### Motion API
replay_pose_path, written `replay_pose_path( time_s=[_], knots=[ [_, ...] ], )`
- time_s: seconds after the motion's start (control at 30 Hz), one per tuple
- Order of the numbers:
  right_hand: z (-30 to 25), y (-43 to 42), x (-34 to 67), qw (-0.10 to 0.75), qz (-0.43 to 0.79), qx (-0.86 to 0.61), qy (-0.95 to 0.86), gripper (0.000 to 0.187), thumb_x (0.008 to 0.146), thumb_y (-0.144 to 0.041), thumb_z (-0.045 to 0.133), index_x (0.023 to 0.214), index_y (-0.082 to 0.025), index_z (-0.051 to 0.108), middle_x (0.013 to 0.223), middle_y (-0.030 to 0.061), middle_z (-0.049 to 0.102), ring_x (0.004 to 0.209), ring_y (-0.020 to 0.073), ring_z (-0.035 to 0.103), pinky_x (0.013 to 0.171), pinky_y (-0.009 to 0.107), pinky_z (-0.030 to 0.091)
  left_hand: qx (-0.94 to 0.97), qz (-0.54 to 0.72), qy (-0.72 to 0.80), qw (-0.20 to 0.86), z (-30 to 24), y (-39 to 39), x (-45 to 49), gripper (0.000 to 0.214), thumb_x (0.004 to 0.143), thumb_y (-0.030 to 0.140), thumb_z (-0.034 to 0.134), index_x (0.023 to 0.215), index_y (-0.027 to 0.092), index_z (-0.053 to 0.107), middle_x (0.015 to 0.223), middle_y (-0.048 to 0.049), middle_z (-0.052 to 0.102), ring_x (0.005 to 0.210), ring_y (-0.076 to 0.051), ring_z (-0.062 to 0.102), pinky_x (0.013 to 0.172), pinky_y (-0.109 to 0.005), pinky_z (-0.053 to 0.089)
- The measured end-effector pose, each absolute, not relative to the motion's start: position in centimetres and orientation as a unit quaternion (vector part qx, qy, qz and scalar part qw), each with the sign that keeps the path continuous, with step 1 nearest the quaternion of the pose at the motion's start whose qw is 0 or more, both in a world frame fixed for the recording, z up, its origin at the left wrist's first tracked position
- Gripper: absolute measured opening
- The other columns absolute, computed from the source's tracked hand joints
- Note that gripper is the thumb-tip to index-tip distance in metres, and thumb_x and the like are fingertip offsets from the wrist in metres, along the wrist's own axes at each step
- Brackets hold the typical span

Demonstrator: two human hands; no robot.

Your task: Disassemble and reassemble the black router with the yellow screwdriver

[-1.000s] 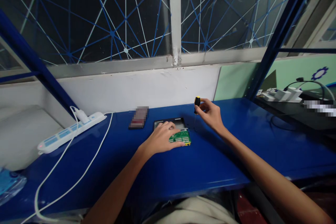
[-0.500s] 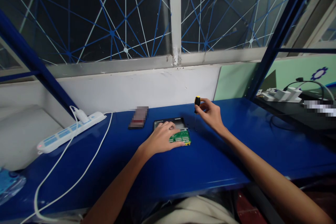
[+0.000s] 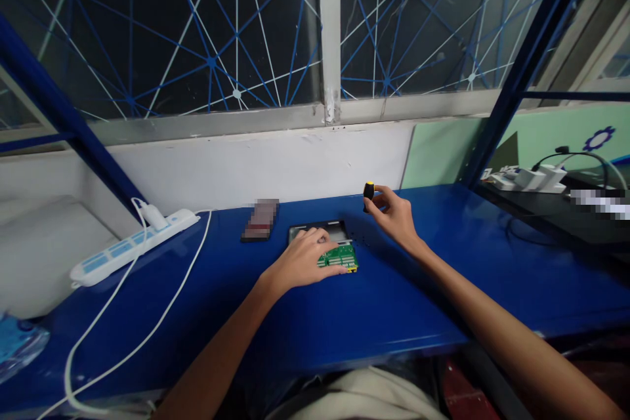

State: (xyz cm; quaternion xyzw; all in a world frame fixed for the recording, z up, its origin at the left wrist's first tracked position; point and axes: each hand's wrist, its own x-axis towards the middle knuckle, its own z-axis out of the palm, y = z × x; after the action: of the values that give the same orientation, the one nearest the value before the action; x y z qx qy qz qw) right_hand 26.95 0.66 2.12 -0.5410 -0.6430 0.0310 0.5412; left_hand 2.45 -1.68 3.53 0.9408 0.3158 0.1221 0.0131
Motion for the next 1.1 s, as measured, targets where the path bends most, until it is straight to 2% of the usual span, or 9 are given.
replay_pose_path(
  time_s=[0.23, 0.4, 0.57, 0.73, 0.9, 1.1],
  knots=[
    [2.6, 0.2, 26.8, 0.561, 0.045, -0.532, -0.633, 0.033, 0.083, -0.039, 0.057, 0.106, -0.017, 0.062, 0.073, 0.0058, 0.072, 0.063, 0.019, 0.067, 0.059, 0.03, 0.05, 0.938, 0.131, 0.322, 0.004, 3.4, -1.6, 2.6, 0.049, 0.086, 0.061, 0.053, 0.112, 0.022, 0.066, 0.113, -0.0089, 0.06, 0.106, -0.027, 0.055, 0.091, -0.04, 0.042],
    [3.1, 0.1, 26.8, 0.618, 0.134, -0.499, -0.593, 0.036, 0.081, -0.043, 0.06, 0.104, -0.016, 0.061, 0.069, 0.0046, 0.069, 0.055, 0.0163, 0.064, 0.053, 0.029, 0.051, 0.911, 0.206, 0.356, -0.009, 3.1, -1.3, 2.9, 0.036, 0.089, 0.05, 0.056, 0.101, 0.019, 0.07, 0.103, -0.0072, 0.065, 0.097, -0.024, 0.059, 0.089, -0.04, 0.043],
    [3.6, 0.0, 26.3, 0.675, 0.278, -0.424, -0.536, 0.042, 0.074, -0.047, 0.069, 0.098, -0.014, 0.061, 0.062, 0.0035, 0.066, 0.054, 0.0181, 0.064, 0.049, 0.032, 0.054, 0.884, 0.288, 0.363, 0.057, 3.0, -1.2, 3.2, 0.024, 0.084, 0.041, 0.065, 0.093, 0.02, 0.072, 0.096, -0.0059, 0.069, 0.09, -0.022, 0.063, 0.08, -0.035, 0.048],
    [4.2, -0.8, 25.4, 0.675, 0.356, -0.397, -0.511, 0.04, 0.072, -0.046, 0.072, 0.093, -0.014, 0.06, 0.064, 0.0038, 0.068, 0.056, 0.018, 0.066, 0.054, 0.034, 0.059, 0.878, 0.316, 0.328, 0.146, 2.6, -1.1, 3.5, 0.017, 0.079, 0.036, 0.072, 0.084, 0.019, 0.074, 0.088, -0.0041, 0.07, 0.083, -0.019, 0.065, 0.079, -0.031, 0.05],
    [4.4, -1.3, 24.7, 0.675, 0.373, -0.382, -0.508, 0.038, 0.07, -0.044, 0.074, 0.091, -0.017, 0.06, 0.061, 0.0008, 0.067, 0.053, 0.0172, 0.065, 0.054, 0.035, 0.059, 0.873, 0.32, 0.311, 0.197, 2.3, -0.9, 3.7, 0.013, 0.078, 0.03, 0.072, 0.077, 0.018, 0.073, 0.085, -0.0042, 0.07, 0.08, -0.018, 0.066, 0.077, -0.029, 0.05],
    [4.2, -1.3, 24.5, 0.661, 0.36, -0.39, -0.531, 0.038, 0.073, -0.046, 0.071, 0.093, -0.017, 0.059, 0.064, 0.0026, 0.067, 0.056, 0.0182, 0.066, 0.057, 0.036, 0.059, 0.872, 0.321, 0.313, 0.199, 2.2, -0.9, 3.7, 0.01, 0.079, 0.027, 0.071, 0.077, 0.018, 0.074, 0.085, -0.0049, 0.071, 0.079, -0.018, 0.066, 0.075, -0.029, 0.05]
  ],
)
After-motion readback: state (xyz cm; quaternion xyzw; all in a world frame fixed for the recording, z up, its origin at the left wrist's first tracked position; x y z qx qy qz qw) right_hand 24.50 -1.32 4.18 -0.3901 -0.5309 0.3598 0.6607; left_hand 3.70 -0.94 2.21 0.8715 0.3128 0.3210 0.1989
